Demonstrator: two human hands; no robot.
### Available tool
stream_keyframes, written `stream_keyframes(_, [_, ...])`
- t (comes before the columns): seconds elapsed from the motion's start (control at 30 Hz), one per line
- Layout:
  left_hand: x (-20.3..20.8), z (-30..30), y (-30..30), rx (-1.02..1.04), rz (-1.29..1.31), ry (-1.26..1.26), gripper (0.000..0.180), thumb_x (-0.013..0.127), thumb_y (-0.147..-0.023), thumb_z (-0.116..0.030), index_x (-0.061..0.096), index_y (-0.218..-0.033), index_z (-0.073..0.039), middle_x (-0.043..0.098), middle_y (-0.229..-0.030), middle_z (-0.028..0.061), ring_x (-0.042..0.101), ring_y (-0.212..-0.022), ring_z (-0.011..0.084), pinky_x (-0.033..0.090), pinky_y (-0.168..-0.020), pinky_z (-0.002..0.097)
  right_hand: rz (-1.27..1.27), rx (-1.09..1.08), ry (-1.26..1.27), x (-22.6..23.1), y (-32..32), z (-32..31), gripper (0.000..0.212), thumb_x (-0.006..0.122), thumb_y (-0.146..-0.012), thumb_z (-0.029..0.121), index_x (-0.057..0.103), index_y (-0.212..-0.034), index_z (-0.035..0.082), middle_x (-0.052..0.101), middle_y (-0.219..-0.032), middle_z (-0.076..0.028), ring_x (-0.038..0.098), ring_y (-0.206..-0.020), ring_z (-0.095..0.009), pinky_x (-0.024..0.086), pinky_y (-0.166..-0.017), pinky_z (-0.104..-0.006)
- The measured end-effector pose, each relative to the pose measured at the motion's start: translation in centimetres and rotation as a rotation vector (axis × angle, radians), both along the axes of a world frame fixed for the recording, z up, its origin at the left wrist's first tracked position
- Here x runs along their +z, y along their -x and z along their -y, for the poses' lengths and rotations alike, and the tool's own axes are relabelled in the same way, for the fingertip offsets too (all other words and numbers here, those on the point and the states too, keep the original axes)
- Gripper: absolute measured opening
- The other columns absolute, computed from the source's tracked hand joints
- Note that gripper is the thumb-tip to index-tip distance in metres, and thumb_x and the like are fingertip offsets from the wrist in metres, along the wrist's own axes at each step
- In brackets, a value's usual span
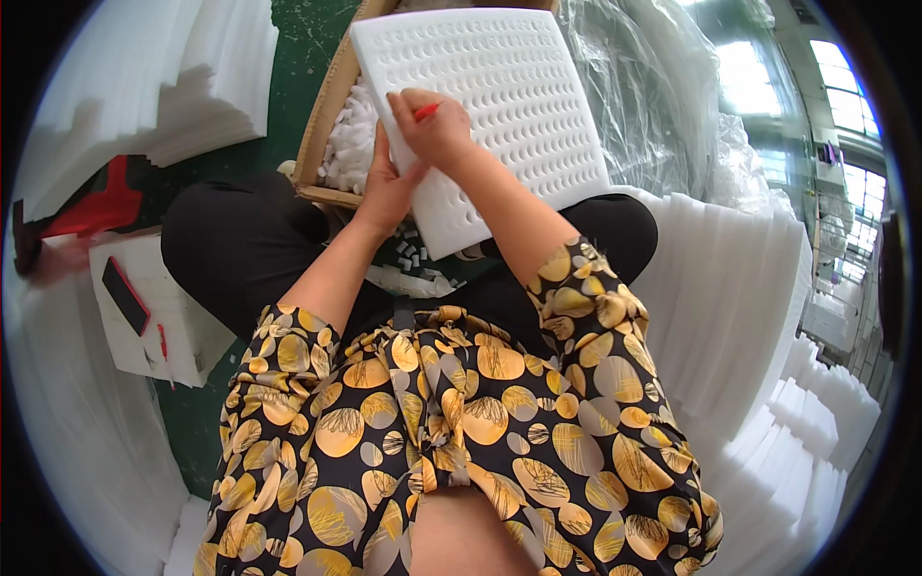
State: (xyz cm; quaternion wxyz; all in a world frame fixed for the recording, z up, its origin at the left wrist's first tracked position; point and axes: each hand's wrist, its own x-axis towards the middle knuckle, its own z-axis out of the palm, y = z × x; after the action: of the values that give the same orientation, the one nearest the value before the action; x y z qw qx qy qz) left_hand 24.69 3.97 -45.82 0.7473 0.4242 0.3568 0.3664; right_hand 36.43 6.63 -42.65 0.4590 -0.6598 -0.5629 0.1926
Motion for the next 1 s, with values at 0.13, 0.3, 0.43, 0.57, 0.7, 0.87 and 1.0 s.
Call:
stream_keyframes(0.13, [-0.8, -0.9, 0.9, 0.015, 0.057, 0.104, 0.063, 0.056, -0.086, 0.001, 0.029, -0.141, -0.015, 0.055, -0.122, 0.0108, 0.059, -0.099, 0.0183, 0.050, -0.080, 0.0282, -0.804, -0.179, 0.026, 0.8, -1.7, 1.3, 0.034, 0.050, -0.093, 0.023, 0.052, -0.063, 0.007, 0.047, -0.057, 0.000, 0.042, -0.054, -0.010, 0.038, -0.053, -0.0226])
stream_keyframes(0.3, [-0.9, -0.9, 1.3, -0.036, -0.021, 0.248, 0.046, 0.055, -0.091, -0.011, 0.038, -0.134, -0.011, 0.057, -0.119, 0.0104, 0.059, -0.098, 0.0179, 0.050, -0.079, 0.0286, -0.779, -0.225, 0.135, 0.5, -3.9, 7.5, 0.036, 0.048, -0.095, 0.025, 0.054, -0.065, 0.006, 0.046, -0.056, 0.000, 0.041, -0.054, -0.010, 0.037, -0.054, -0.0214])
stream_keyframes(0.43, [0.9, -0.8, 1.2, -0.137, 0.102, 0.337, 0.037, 0.052, -0.095, -0.022, 0.044, -0.129, -0.009, 0.057, -0.119, 0.0084, 0.058, -0.100, 0.0162, 0.049, -0.081, 0.0270, -0.775, -0.267, 0.077, -0.2, -3.6, 9.2, 0.037, 0.048, -0.096, 0.026, 0.054, -0.067, 0.005, 0.046, -0.056, -0.001, 0.040, -0.054, -0.009, 0.036, -0.054, -0.0206])
stream_keyframes(0.57, [-0.4, -0.2, 1.0, -0.093, -0.002, 0.007, 0.036, 0.047, -0.097, -0.028, 0.043, -0.125, -0.006, 0.059, -0.113, 0.0107, 0.060, -0.094, 0.0167, 0.050, -0.079, 0.0266, -0.662, -0.179, 0.082, -0.4, -2.8, 8.7, 0.039, 0.048, -0.096, 0.027, 0.054, -0.065, 0.005, 0.046, -0.056, -0.001, 0.040, -0.053, -0.009, 0.036, -0.053, -0.0211])
stream_keyframes(0.7, [-0.7, -0.2, 1.0, -0.091, -0.014, 0.026, 0.035, 0.043, -0.099, -0.028, 0.044, -0.127, -0.008, 0.058, -0.115, 0.0084, 0.059, -0.096, 0.0146, 0.048, -0.082, 0.0245, -0.651, -0.152, 0.075, -0.3, -2.4, 8.3, 0.040, 0.048, -0.097, 0.027, 0.054, -0.065, 0.004, 0.046, -0.056, -0.001, 0.040, -0.053, -0.010, 0.036, -0.054, -0.0212])
stream_keyframes(0.87, [-0.5, -0.1, 1.1, -0.059, 0.014, 0.023, 0.034, 0.044, -0.099, -0.029, 0.044, -0.125, -0.007, 0.059, -0.111, 0.0089, 0.059, -0.092, 0.0148, 0.048, -0.079, 0.0246, -0.633, -0.129, 0.035, 0.2, -1.4, 7.5, 0.039, 0.048, -0.096, 0.026, 0.054, -0.064, 0.004, 0.046, -0.056, -0.001, 0.040, -0.054, -0.010, 0.036, -0.054, -0.0212])
stream_keyframes(1.0, [-0.5, 0.2, 1.2, -0.091, -0.070, -0.034, 0.033, 0.044, -0.099, -0.029, 0.044, -0.123, -0.007, 0.059, -0.107, 0.0087, 0.059, -0.087, 0.0139, 0.049, -0.074, 0.0238, -0.240, -0.107, -0.069, -1.8, -0.7, 6.4, 0.038, 0.049, -0.096, 0.024, 0.055, -0.064, 0.005, 0.046, -0.055, 0.000, 0.040, -0.053, -0.010, 0.036, -0.053, -0.0219])
